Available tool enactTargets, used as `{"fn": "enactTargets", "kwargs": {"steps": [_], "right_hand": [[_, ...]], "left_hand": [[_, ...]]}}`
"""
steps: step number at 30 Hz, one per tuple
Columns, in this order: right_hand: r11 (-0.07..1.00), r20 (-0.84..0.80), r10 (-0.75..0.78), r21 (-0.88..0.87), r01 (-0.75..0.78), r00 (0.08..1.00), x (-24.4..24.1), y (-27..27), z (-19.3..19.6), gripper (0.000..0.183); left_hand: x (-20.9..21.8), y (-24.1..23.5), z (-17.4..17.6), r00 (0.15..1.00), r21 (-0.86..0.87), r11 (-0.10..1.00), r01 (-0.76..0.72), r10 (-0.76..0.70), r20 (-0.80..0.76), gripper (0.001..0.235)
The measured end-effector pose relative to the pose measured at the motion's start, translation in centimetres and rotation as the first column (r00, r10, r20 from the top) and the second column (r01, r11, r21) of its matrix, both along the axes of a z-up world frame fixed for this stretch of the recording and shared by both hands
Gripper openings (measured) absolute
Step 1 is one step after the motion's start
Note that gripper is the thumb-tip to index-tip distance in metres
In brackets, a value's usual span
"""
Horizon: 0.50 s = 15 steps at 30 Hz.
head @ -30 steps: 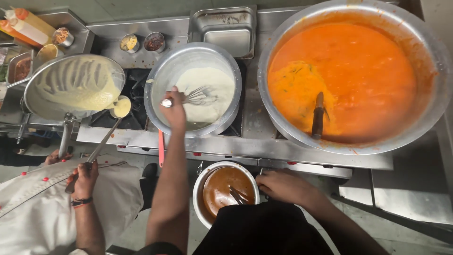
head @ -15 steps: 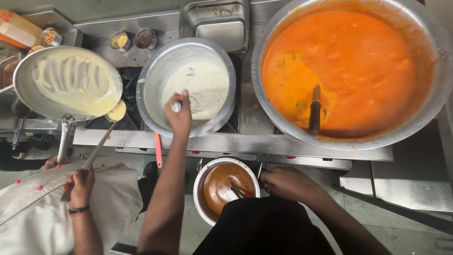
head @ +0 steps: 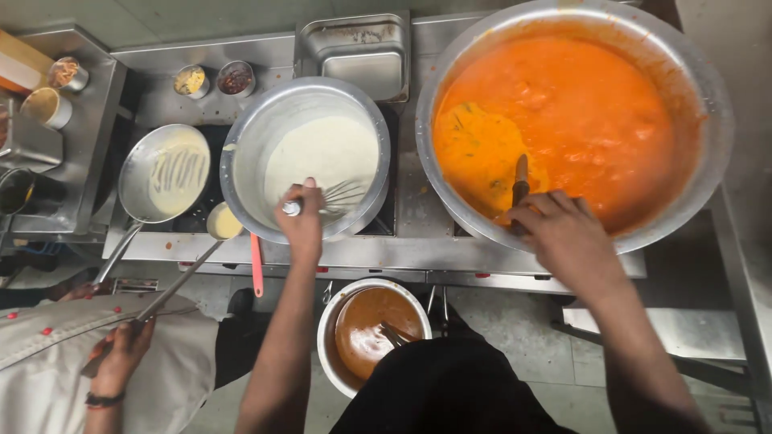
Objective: The recorder and a fellow chef stir several different sauces and liquids in large pots on a commercial range.
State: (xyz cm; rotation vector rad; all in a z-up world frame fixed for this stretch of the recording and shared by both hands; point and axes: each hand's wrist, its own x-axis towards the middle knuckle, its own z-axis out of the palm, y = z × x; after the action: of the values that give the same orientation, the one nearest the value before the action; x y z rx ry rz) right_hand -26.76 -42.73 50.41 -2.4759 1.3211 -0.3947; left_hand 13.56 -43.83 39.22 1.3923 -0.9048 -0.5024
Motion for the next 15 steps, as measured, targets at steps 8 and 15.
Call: {"fn": "enactTargets", "kwargs": {"steps": [8, 15], "right_hand": [[0.993, -0.381, 0.070, 0.111, -0.029, 0.922, -0.5, -2.8, 0.9, 0.039], [0.993, 0.296, -0.036, -0.101, 0.069, 0.954, -6.9, 0.1, -0.5, 0.033]], "left_hand": [[0.7, -3.0, -0.9, 0.969, -0.068, 0.998, -0.003, 0.020, 0.246, 0.043], [-1.8, 2.5, 1.0, 0.999, -0.013, 1.000, 0.006, -0.007, -0.051, 0.039]]}}
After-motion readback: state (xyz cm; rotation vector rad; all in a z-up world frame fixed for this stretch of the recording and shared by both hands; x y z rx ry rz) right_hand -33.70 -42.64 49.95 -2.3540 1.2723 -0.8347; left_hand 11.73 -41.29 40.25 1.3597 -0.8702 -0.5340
